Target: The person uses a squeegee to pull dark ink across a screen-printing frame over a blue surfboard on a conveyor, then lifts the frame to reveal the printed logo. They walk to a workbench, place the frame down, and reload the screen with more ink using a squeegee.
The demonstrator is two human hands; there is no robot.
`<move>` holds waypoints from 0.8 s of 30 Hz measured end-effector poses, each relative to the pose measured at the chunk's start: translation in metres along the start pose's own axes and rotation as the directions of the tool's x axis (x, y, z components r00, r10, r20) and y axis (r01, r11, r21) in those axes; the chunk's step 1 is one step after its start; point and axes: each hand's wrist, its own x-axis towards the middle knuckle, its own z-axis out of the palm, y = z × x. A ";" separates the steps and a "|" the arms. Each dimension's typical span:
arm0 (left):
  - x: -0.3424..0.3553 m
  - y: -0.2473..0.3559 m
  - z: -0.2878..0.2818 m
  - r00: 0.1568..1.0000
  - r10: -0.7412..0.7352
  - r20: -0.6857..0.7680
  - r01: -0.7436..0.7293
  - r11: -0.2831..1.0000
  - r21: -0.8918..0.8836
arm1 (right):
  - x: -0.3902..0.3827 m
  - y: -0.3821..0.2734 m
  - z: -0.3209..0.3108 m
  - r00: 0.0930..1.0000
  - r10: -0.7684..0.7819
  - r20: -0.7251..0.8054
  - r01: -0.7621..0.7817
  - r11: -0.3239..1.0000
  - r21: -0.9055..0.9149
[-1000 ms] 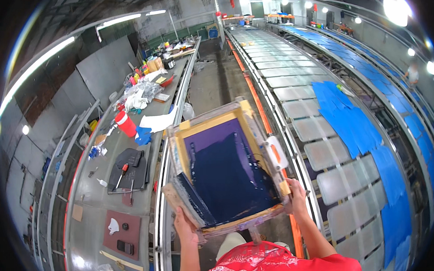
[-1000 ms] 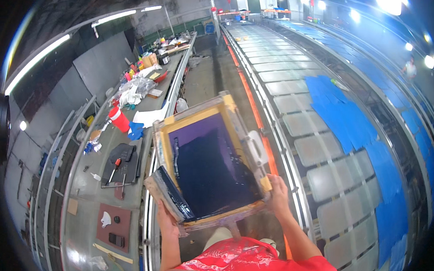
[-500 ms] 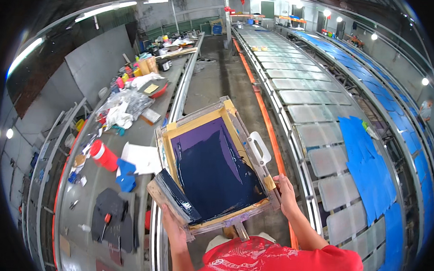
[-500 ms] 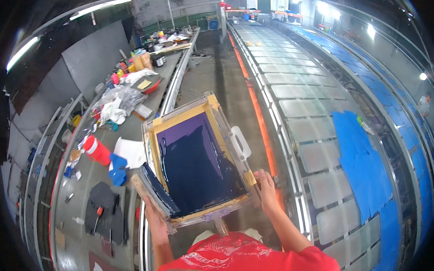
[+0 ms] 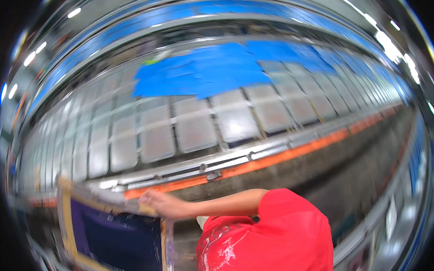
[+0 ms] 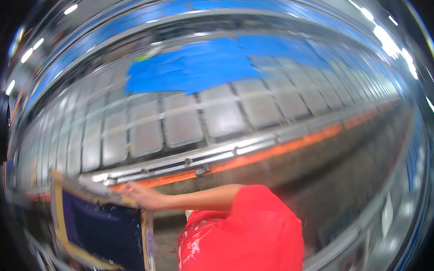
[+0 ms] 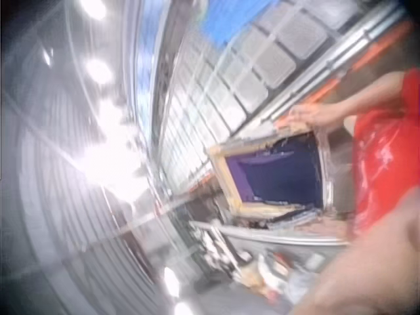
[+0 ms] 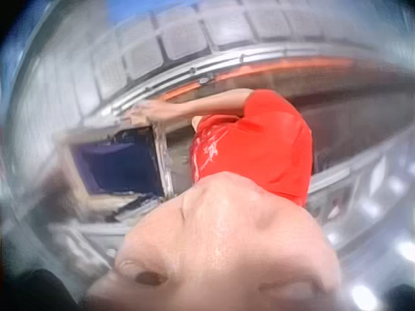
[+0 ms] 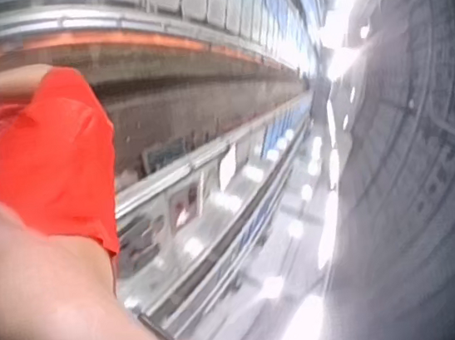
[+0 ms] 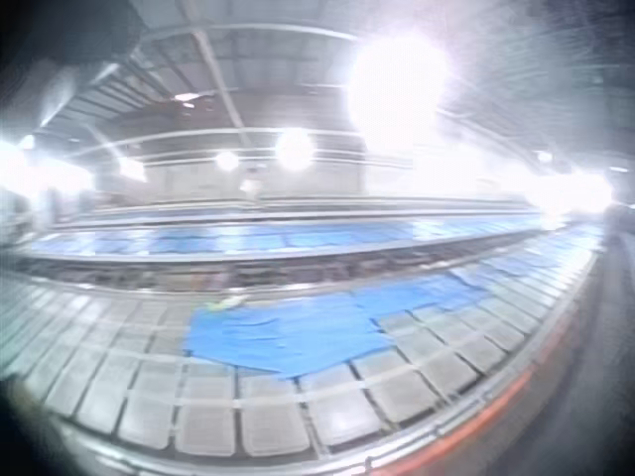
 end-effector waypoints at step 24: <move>0.393 0.041 -0.325 0.951 -0.111 0.288 0.157 0.978 -0.140 | 0.151 0.007 0.461 0.974 0.106 -0.198 -0.078 0.986 0.146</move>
